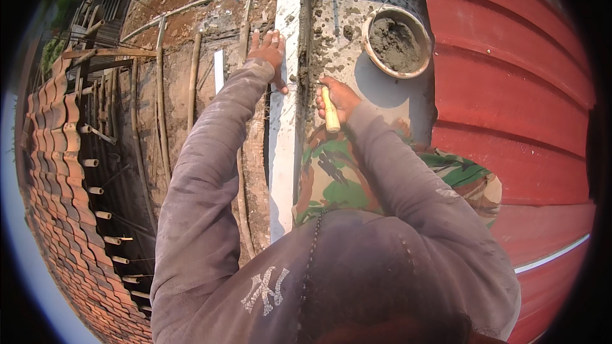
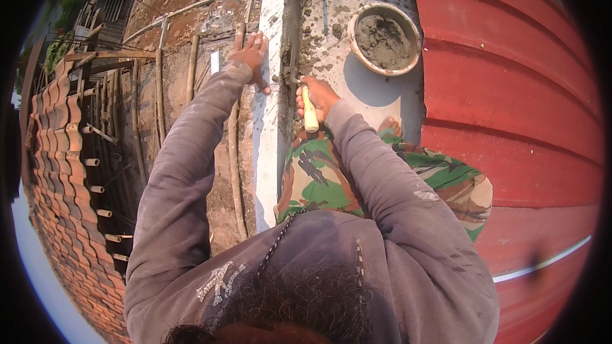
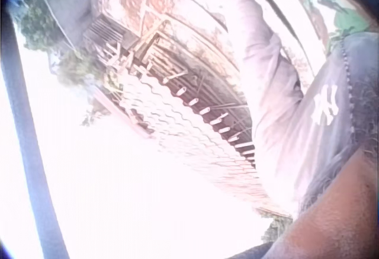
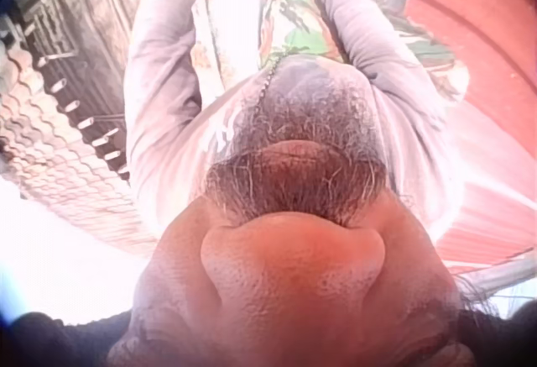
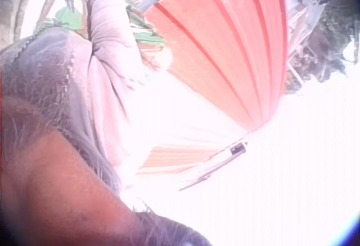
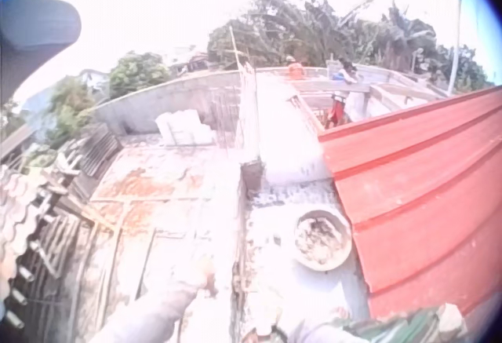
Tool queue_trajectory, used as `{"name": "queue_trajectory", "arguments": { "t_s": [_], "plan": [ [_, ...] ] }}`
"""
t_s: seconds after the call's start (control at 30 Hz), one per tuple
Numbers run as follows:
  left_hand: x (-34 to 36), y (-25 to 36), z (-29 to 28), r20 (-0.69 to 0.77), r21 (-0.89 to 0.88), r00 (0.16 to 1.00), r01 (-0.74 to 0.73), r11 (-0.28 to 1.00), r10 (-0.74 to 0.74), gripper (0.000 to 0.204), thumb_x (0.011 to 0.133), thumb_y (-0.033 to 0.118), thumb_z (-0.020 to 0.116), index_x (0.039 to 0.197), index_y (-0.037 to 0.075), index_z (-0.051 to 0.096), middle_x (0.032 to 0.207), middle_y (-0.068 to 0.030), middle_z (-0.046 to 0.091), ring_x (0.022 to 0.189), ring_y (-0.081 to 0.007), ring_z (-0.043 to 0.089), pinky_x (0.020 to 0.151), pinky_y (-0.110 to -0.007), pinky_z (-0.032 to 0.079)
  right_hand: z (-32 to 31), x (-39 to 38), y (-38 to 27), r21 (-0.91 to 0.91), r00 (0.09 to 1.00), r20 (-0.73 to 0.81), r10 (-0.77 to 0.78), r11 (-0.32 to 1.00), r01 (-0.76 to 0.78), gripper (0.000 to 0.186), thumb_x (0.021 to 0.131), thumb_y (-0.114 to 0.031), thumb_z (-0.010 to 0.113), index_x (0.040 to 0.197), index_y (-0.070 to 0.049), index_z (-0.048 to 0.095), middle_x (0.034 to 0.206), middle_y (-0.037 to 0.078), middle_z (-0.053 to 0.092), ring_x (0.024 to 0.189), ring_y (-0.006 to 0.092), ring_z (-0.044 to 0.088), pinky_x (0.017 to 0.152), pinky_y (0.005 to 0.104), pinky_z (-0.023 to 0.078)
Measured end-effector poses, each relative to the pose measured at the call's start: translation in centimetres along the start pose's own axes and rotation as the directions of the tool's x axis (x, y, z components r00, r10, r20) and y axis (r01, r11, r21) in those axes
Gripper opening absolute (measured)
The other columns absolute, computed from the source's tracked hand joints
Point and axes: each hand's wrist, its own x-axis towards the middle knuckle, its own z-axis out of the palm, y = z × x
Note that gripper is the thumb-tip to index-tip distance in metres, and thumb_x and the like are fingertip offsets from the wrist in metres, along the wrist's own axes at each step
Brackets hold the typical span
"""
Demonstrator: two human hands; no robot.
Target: The person applies cement from a bucket onto a white concrete ledge using a trowel. The person smooths the cement along the edge while working on a roof.
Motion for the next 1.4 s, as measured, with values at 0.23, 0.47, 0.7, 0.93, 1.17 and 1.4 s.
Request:
{"name": "queue_trajectory", "arguments": {
  "t_s": [0.23,0.47,0.7,0.93,1.17,1.4],
  "plan": [
    [-0.6,0.0,-0.8,0.001,-0.003,1.0,0.015,1.0,-0.015,0.166,0.051,0.074,0.097,0.172,0.004,0.007,0.18,-0.0158,0.01,0.167,-0.032,0.006,0.134,-0.059,-0.002,2.6,1.9,-1.3,-0.189,0.971,-0.135,-0.198,0.967,0.171,0.043,0.106,-0.048,0.053,0.093,-0.007,0.056,0.076,0.006,0.056,0.059,0.02,0.057,0.056,0.0417,0.058],
    [-0.7,-0.3,-0.3,-0.009,-0.048,1.0,0.013,0.999,-0.013,0.166,0.051,0.073,0.098,0.172,0.006,0.007,0.181,-0.0146,0.01,0.167,-0.0333,0.006,0.134,-0.059,-0.002,6.1,-1.6,2.0,-0.226,0.961,-0.228,-0.159,0.968,0.106,0.044,0.108,-0.048,0.053,0.092,-0.007,0.054,0.074,0.005,0.053,0.057,0.019,0.054,0.053,0.0405,0.054],
    [-1.2,-0.7,0.0,-0.022,-0.079,1.0,0.018,0.997,-0.02,0.166,0.05,0.072,0.099,0.173,0.008,0.006,0.181,-0.0133,0.009,0.167,-0.0345,0.005,0.133,-0.06,-0.003,2.6,-0.9,-2.8,-0.289,0.935,-0.195,-0.295,0.929,0.233,0.042,0.107,-0.046,0.054,0.092,-0.007,0.055,0.072,0.006,0.053,0.056,0.0203,0.053,0.053,0.0406,0.053],
    [-0.8,-0.7,0.2,-0.046,-0.128,0.999,0.01,0.992,-0.016,0.167,0.05,0.07,0.1,0.173,0.01,0.005,0.181,-0.0121,0.009,0.167,-0.0358,0.005,0.133,-0.06,-0.003,1.6,1.7,-10.1,-0.745,0.83,-0.203,-0.52,0.632,0.213,0.051,0.108,-0.046,0.052,0.099,0.004,0.058,0.072,0.014,0.058,0.054,0.0273,0.06,0.049,0.0464,0.055],
    [-1.1,-1.1,0.3,-0.041,-0.16,0.999,0.014,0.987,-0.02,0.167,0.049,0.069,0.1,0.174,0.012,0.004,0.181,-0.0108,0.009,0.167,-0.037,0.005,0.133,-0.061,-0.003,-1.1,-2.1,-5.8,-0.969,0.741,0.091,-0.665,-0.231,-0.088,0.058,0.11,-0.046,0.047,0.105,0.007,0.069,0.099,0.03,0.076,0.087,0.0442,0.076,0.078,0.0552,0.061],
    [-0.9,-1.4,0.7,-0.04,-0.172,0.999,0.02,0.985,-0.027,0.168,0.049,0.069,0.101,0.174,0.013,0.004,0.182,-0.0099,0.008,0.167,-0.0375,0.005,0.132,-0.062,-0.003,0.4,-3.5,-10.8,-0.846,0.724,0.239,-0.646,-0.505,-0.171,0.054,0.11,-0.047,0.046,0.112,0.001,0.071,0.107,0.03,0.075,0.102,0.0476,0.073,0.092,0.057,0.057]
  ]
}}
